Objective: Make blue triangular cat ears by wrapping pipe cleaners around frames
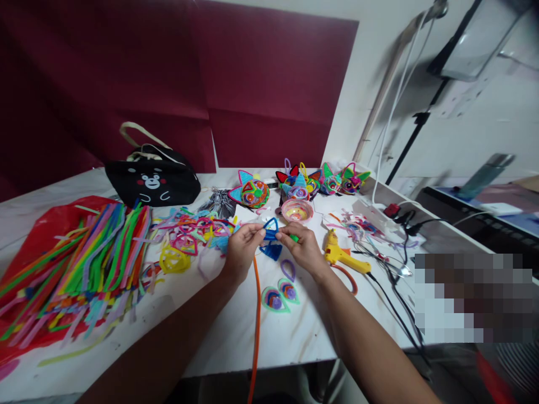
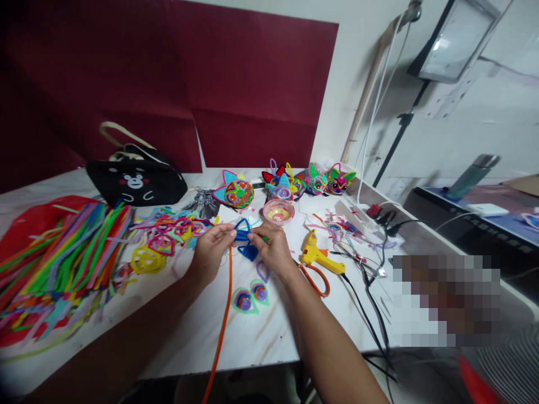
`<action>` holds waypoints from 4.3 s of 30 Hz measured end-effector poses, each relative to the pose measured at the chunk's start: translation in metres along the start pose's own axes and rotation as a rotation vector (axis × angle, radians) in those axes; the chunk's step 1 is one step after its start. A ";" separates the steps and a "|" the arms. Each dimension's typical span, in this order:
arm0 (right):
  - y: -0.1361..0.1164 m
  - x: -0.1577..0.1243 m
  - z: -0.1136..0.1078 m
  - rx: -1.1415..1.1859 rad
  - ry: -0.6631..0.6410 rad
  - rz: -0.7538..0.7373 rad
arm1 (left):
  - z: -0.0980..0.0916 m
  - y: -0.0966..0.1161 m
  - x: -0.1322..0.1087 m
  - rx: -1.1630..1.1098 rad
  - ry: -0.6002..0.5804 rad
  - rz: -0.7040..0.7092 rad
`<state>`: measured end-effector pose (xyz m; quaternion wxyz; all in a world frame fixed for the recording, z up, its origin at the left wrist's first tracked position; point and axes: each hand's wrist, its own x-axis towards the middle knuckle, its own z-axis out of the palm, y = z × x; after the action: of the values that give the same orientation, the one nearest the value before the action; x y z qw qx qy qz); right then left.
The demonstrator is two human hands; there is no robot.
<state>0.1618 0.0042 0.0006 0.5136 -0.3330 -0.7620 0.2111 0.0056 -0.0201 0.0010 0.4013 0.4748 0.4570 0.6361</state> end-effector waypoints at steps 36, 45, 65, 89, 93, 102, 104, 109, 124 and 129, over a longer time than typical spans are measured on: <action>-0.002 -0.003 0.003 0.165 -0.088 0.251 | 0.001 -0.002 -0.002 0.025 -0.057 -0.092; -0.004 -0.003 0.002 0.196 -0.095 0.293 | 0.003 -0.003 -0.004 -0.040 -0.072 -0.110; -0.002 -0.003 0.004 0.271 -0.117 0.354 | -0.001 -0.008 -0.001 0.020 -0.185 -0.113; -0.001 -0.002 -0.002 0.776 -0.186 0.462 | -0.003 0.007 -0.002 -0.324 -0.330 -0.360; 0.007 -0.004 0.001 0.780 -0.178 0.450 | -0.003 0.007 -0.002 -0.329 -0.334 -0.368; 0.007 -0.005 0.003 0.794 -0.152 0.471 | -0.004 0.008 -0.001 -0.331 -0.358 -0.389; 0.007 -0.005 0.003 0.811 -0.149 0.483 | -0.004 0.008 -0.001 -0.319 -0.371 -0.381; 0.007 -0.005 0.004 0.838 -0.134 0.507 | -0.005 0.006 0.000 -0.256 -0.402 -0.330; 0.000 -0.003 0.004 0.796 -0.118 0.642 | -0.006 0.007 0.000 0.271 -0.288 -0.056; 0.000 -0.003 0.005 0.780 -0.086 0.711 | -0.011 0.005 0.003 0.481 -0.332 0.102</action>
<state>0.1576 0.0024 -0.0032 0.4645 -0.3459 -0.4873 0.6536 -0.0056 -0.0211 0.0048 0.3140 0.6764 0.4982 0.4423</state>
